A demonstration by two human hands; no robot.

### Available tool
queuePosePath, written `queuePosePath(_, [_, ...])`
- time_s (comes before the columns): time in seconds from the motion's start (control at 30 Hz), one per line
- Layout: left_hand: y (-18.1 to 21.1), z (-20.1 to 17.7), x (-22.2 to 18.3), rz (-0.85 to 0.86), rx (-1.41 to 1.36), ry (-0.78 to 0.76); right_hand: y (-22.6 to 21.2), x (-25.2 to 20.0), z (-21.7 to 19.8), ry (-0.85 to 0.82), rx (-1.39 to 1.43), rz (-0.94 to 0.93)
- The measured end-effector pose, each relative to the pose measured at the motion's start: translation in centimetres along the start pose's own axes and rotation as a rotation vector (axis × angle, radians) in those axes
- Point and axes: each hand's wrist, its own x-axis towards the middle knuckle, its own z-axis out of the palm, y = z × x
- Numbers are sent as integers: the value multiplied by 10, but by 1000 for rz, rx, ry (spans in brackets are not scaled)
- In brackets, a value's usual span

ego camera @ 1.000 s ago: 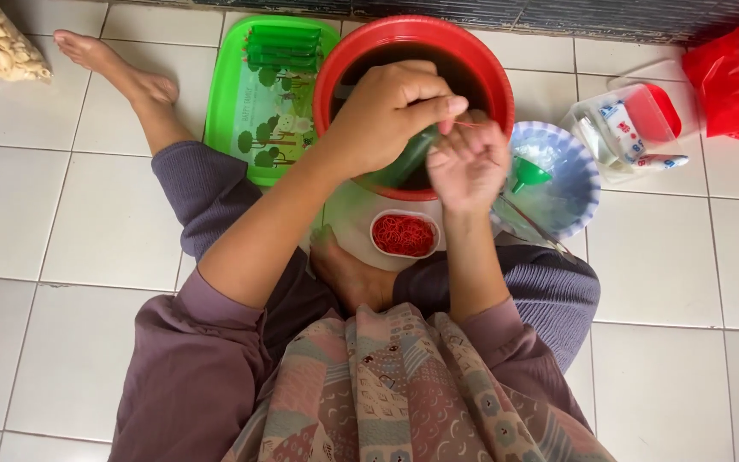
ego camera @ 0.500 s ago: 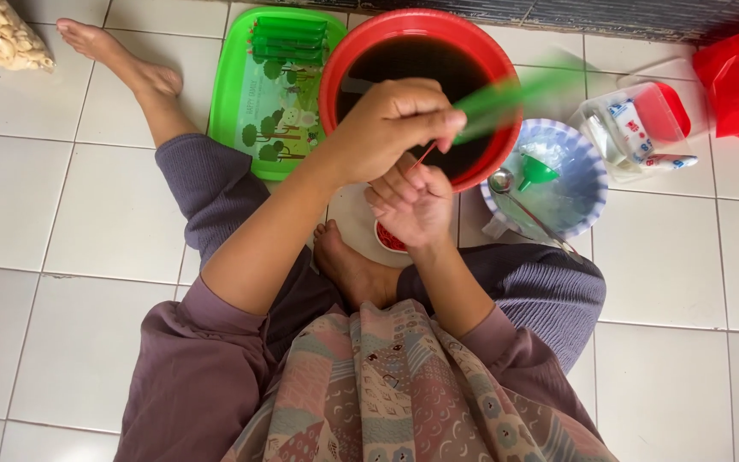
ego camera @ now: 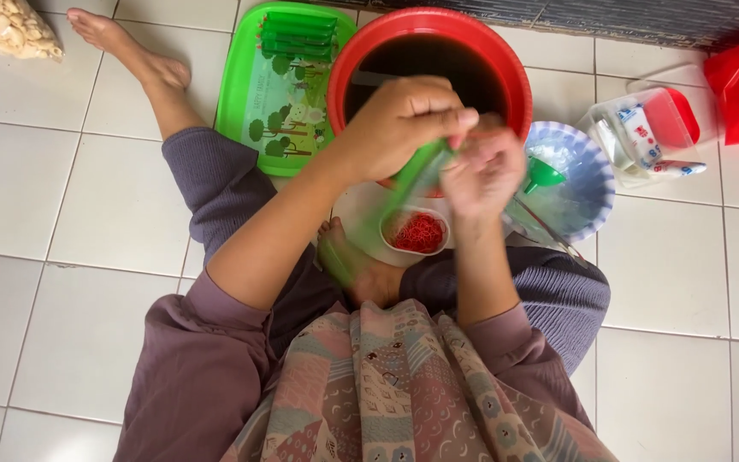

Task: Filling small plastic bags with liquid using a funnel and ladle, then sealing them with rubber bands.

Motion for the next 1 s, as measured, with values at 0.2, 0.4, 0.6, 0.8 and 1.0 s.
queuePosePath(0.2, [1, 6, 4, 85, -24, 30, 29, -17, -13, -181, 138, 297])
queuePosePath(0.4, [2, 0, 3, 23, -21, 19, -19, -11, 21, -75, -16, -82])
queuePosePath(0.6, [27, 6, 1, 38, -200, -56, 23, -27, 12, -470, 55, 181])
queuePosePath(0.8, [13, 2, 1, 16, -112, 21, -21, -18, 20, -472, 101, -26])
queuePosePath(1.0, [25, 16, -10, 95, -140, 25, 45, -31, -48, -386, 97, 290])
